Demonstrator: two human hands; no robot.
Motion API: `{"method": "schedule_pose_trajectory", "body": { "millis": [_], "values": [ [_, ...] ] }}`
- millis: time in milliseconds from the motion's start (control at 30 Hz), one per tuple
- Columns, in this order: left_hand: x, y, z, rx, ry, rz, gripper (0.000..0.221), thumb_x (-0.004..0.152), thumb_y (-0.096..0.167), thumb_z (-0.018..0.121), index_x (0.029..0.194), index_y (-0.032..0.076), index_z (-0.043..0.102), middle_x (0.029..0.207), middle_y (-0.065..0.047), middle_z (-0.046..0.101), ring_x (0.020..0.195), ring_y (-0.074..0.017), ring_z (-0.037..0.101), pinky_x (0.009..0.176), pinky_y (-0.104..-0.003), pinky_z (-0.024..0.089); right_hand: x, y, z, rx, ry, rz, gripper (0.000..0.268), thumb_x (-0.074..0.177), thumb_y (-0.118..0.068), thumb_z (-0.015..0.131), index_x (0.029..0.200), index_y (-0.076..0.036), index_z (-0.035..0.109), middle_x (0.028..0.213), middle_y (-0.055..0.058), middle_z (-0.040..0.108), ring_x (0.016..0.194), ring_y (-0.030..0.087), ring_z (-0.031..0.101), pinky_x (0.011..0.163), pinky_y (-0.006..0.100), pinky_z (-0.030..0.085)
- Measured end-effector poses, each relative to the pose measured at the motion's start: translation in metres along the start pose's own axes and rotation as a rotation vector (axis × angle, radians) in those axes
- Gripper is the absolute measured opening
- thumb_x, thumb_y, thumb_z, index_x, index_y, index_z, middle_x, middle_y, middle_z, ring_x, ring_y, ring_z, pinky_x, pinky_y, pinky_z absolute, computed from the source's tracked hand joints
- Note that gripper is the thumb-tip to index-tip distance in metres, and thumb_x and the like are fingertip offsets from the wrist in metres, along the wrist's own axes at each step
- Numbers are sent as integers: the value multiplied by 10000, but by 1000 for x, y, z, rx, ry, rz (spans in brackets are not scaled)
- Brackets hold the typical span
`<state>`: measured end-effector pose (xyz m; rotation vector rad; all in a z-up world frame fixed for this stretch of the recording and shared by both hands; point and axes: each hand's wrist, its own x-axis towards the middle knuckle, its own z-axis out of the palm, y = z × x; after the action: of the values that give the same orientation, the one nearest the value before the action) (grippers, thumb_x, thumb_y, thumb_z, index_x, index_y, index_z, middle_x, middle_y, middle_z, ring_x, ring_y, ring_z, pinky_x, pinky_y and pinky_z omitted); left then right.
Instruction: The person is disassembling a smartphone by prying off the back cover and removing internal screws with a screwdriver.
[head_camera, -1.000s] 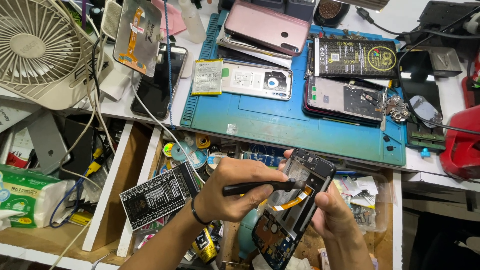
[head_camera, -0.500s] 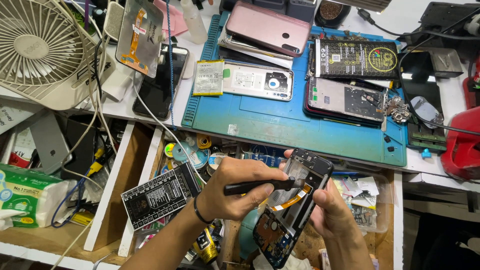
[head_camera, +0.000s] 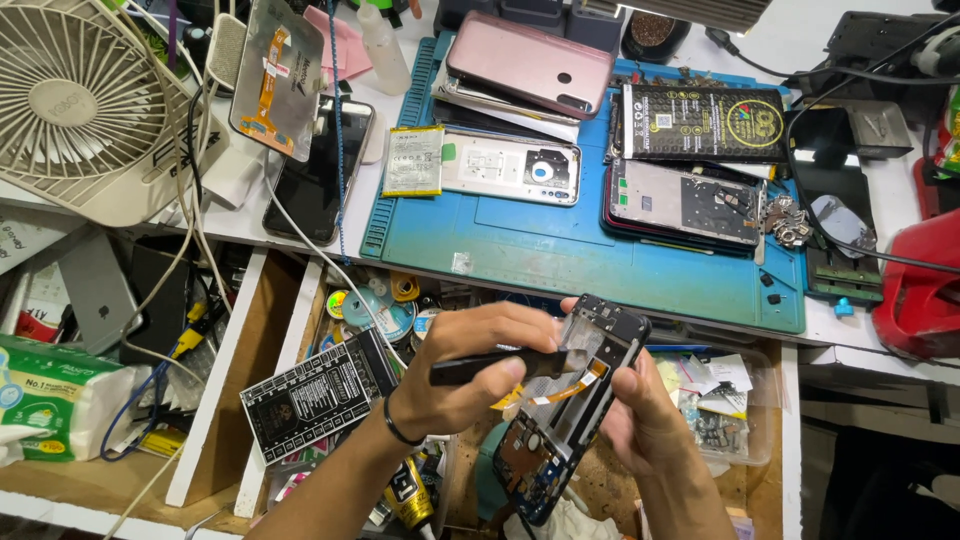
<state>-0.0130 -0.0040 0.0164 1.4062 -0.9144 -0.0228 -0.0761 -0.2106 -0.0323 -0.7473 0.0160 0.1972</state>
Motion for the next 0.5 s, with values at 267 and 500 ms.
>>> {"method": "schedule_pose_trajectory", "body": {
  "millis": [267, 500],
  "values": [
    [2, 1, 1, 305, 85, -152, 426, 1012, 476, 440, 756, 136, 453, 687, 2, 473, 759, -211, 534, 681, -356, 431, 1, -5, -3, -71, 125, -151, 992, 731, -419, 947, 1457, -5, 414, 1202, 167, 621, 1198, 464, 666, 912, 586, 612],
    [21, 33, 14, 709, -153, -172, 480, 836, 480, 830, 723, 147, 503, 747, -5, 509, 594, -224, 524, 564, -371, 424, 1, 0, 1, -222, 294, -460, 1020, 667, -384, 935, 1431, -29, 360, 1200, 143, 562, 1325, 416, 594, 997, 501, 580]
  ]
}}
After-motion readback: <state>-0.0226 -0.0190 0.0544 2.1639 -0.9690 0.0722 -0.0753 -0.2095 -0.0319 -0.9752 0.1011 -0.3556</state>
